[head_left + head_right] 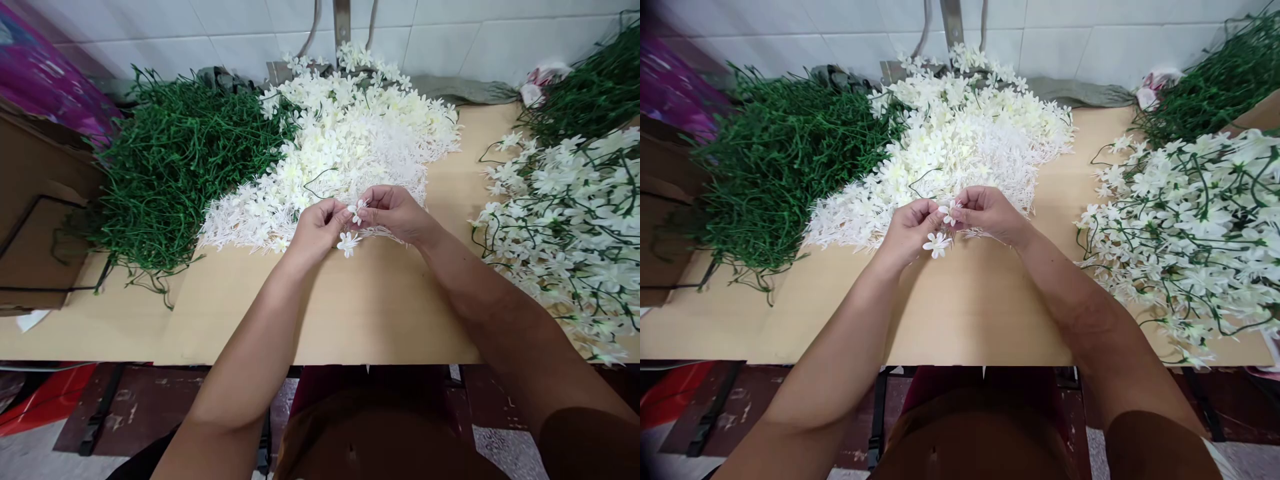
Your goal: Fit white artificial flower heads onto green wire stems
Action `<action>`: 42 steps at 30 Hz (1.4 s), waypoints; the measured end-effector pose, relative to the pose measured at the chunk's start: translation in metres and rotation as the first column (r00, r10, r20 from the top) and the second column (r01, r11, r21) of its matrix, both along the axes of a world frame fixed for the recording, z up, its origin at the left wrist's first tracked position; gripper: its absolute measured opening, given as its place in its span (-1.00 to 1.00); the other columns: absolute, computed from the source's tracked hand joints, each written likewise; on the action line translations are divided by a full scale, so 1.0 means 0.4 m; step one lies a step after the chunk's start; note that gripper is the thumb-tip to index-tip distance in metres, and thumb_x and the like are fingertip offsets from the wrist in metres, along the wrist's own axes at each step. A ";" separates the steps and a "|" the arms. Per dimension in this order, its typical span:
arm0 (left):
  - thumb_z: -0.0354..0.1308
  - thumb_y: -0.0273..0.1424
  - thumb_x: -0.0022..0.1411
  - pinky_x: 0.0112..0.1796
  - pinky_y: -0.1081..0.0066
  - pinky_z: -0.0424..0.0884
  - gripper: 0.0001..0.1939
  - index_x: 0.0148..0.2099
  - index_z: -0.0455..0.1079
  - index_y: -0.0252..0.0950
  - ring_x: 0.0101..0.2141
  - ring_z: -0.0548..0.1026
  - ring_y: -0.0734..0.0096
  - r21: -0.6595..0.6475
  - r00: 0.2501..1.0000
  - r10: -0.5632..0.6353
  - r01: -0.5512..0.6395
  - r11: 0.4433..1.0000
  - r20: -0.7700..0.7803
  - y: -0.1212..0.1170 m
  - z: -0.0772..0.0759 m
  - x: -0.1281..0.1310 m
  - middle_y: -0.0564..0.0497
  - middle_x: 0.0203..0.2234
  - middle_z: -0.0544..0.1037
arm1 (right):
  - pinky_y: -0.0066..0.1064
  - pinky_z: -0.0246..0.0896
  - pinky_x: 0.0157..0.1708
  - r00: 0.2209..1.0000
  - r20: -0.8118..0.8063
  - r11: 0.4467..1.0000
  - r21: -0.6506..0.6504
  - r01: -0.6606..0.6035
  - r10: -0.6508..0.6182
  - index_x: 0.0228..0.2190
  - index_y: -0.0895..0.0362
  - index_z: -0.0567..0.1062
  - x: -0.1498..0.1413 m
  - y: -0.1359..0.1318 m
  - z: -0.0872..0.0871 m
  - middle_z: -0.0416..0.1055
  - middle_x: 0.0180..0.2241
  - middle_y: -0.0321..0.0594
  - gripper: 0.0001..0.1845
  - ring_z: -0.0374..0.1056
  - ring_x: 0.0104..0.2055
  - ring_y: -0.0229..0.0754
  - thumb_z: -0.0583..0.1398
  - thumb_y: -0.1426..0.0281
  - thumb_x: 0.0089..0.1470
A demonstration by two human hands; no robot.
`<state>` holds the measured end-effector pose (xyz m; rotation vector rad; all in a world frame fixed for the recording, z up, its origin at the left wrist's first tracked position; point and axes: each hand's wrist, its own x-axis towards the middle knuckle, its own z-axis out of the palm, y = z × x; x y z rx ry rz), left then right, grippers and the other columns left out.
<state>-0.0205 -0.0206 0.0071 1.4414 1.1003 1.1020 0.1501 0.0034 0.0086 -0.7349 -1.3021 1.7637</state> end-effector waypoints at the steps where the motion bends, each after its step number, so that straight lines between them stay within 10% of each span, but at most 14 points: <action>1: 0.28 -0.04 0.01 -0.59 0.48 0.13 -0.58 -0.50 0.32 -0.29 -0.63 0.23 0.55 -0.002 1.000 0.000 0.000 1.000 -0.001 0.000 0.000 0.000 0.12 -0.68 0.36 | -0.41 0.47 -0.32 1.000 -0.001 1.000 0.002 0.000 0.000 -0.49 0.19 0.42 0.000 0.001 -0.003 0.48 -0.53 -0.33 -0.58 0.47 -0.44 -0.31 0.47 0.24 -0.30; 42: 0.26 0.13 -0.13 -0.58 0.48 0.03 -0.43 -0.56 0.23 -0.29 -0.65 0.17 0.58 -0.099 0.991 -0.115 0.122 0.988 0.072 -0.008 -0.004 0.000 0.14 -0.72 0.27 | -0.52 0.14 -0.55 0.974 0.206 0.985 0.160 0.067 -0.099 -0.55 0.16 0.34 -0.025 -0.018 -0.016 0.34 -0.60 -0.39 -0.48 0.26 -0.54 -0.38 0.47 0.15 -0.38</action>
